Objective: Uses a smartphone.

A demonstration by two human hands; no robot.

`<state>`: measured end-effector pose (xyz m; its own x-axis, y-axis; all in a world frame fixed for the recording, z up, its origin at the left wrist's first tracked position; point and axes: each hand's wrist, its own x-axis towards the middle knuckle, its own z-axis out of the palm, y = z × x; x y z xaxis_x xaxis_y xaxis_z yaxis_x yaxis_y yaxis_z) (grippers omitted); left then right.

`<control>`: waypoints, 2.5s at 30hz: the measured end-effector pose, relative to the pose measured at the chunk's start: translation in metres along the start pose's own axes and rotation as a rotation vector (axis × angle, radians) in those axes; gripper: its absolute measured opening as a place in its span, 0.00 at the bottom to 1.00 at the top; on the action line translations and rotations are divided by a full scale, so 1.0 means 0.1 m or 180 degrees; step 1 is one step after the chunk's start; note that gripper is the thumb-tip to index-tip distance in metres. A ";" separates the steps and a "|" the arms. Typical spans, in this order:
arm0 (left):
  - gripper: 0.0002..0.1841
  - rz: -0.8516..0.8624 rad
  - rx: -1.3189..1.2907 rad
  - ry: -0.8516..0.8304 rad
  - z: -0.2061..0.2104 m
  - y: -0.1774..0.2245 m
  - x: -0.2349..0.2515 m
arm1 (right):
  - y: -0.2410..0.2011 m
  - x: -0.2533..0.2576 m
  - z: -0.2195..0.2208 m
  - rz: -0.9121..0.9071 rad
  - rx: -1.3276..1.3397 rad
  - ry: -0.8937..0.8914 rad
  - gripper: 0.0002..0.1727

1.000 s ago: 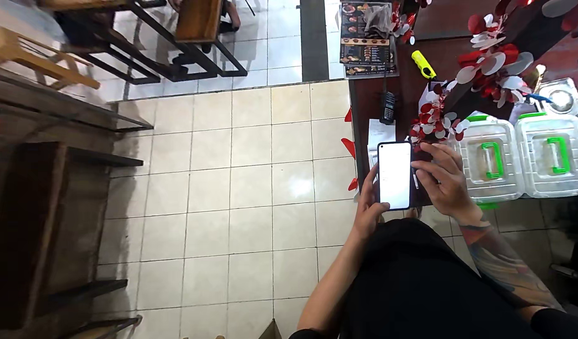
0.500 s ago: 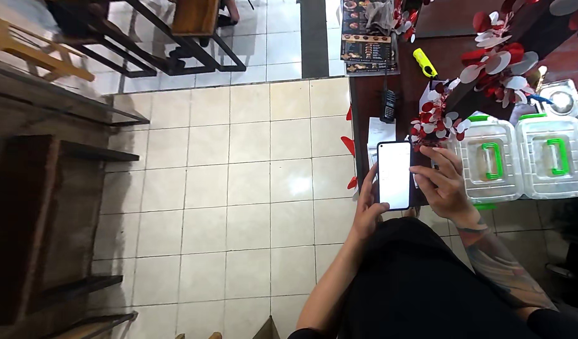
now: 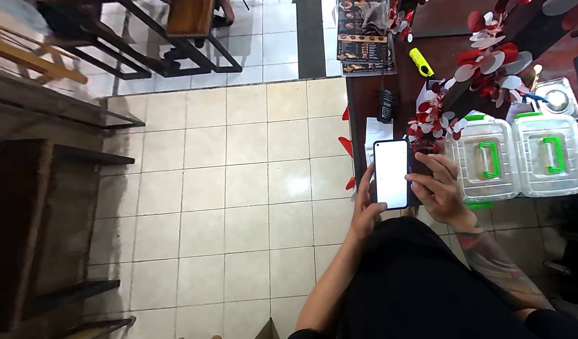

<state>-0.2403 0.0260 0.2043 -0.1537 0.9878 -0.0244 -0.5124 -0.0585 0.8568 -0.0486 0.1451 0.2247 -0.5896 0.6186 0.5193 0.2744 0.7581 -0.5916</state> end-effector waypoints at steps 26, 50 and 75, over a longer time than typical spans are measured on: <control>0.51 0.0013 -0.0035 -0.0061 -0.03 -0.03 0.01 | 0.01 -0.02 -0.02 0.0264 0.0077 0.0082 0.14; 0.50 -0.0005 0.0000 -0.0118 0.01 -0.03 -0.03 | -0.04 0.05 -0.02 0.0224 -0.0138 -0.0082 0.14; 0.50 0.0004 0.0035 -0.0141 0.05 0.00 -0.03 | -0.05 0.05 -0.08 0.0209 -0.0102 -0.0046 0.16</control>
<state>-0.2353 0.0235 0.2071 -0.1167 0.9932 -0.0008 -0.5028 -0.0584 0.8624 -0.0471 0.1462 0.2356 -0.5805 0.6643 0.4710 0.3368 0.7224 -0.6039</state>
